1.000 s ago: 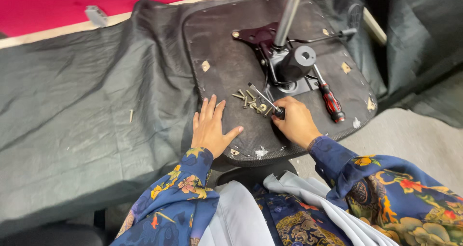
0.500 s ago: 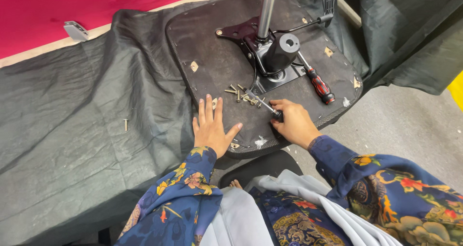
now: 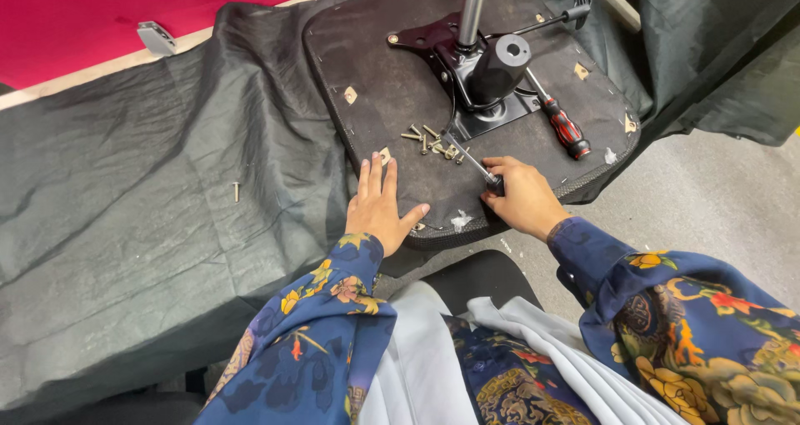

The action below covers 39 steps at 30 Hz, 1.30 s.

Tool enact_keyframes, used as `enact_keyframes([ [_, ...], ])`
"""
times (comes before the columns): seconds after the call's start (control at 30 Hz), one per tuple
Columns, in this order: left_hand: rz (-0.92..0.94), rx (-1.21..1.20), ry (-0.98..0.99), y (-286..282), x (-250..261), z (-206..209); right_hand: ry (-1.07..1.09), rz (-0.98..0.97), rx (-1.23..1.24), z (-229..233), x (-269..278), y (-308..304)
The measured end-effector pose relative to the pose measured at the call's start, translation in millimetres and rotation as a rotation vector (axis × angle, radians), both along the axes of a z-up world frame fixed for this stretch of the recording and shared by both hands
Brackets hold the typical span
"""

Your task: The person uses a screwdriver to fasten screws into the underside of an overturned chair seat, securing the seat to its metal base. They handle multiple screws and washers, placing them into holes and tightening them with the screwdriver.

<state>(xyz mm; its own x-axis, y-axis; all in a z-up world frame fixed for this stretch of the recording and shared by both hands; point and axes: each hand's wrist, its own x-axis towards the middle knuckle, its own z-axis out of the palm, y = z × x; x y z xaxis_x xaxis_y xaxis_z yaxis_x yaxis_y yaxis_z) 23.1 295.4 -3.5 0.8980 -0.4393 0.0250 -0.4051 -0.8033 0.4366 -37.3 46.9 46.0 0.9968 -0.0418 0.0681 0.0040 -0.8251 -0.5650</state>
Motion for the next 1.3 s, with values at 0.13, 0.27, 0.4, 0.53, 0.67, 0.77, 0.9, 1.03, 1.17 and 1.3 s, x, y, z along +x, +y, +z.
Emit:
enact_keyframes([
  [0.13, -0.018, 0.018, -0.001, 6, 0, 7, -0.131, 0.077, -0.046, 33, 4, 25],
  [0.27, -0.009, -0.019, -0.068, 8, 6, 23, 0.341, -0.111, 0.317, 73, 26, 58],
  [0.4, -0.029, -0.01, 0.055, 24, 42, 26, 0.428, -0.054, 0.344, 94, 55, 88],
  [0.53, -0.061, -0.087, -0.174, 42, 80, 16, 0.418, 0.04, 0.427, 97, 85, 105],
  [0.67, -0.121, -0.036, -0.055, 55, 102, 6, 0.393, 0.062, 0.363, 95, 109, 111],
  [0.77, -0.182, 0.029, 0.003, 55, 117, 9, 0.299, 0.008, 0.282, 89, 118, 120],
  [0.9, -0.261, 0.139, 0.076, 53, 145, 22, 0.003, 0.07, 0.102, 92, 119, 129],
  [1.03, -0.286, 0.132, 0.06, 53, 156, 21, 0.064, -0.161, 0.128, 91, 119, 133],
  [1.17, -0.285, 0.108, 0.07, 55, 155, 20, -0.031, -0.188, 0.074, 90, 123, 130],
  [1.3, -0.277, 0.133, 0.064, 51, 156, 18, -0.266, -0.142, 0.066, 91, 134, 126],
])
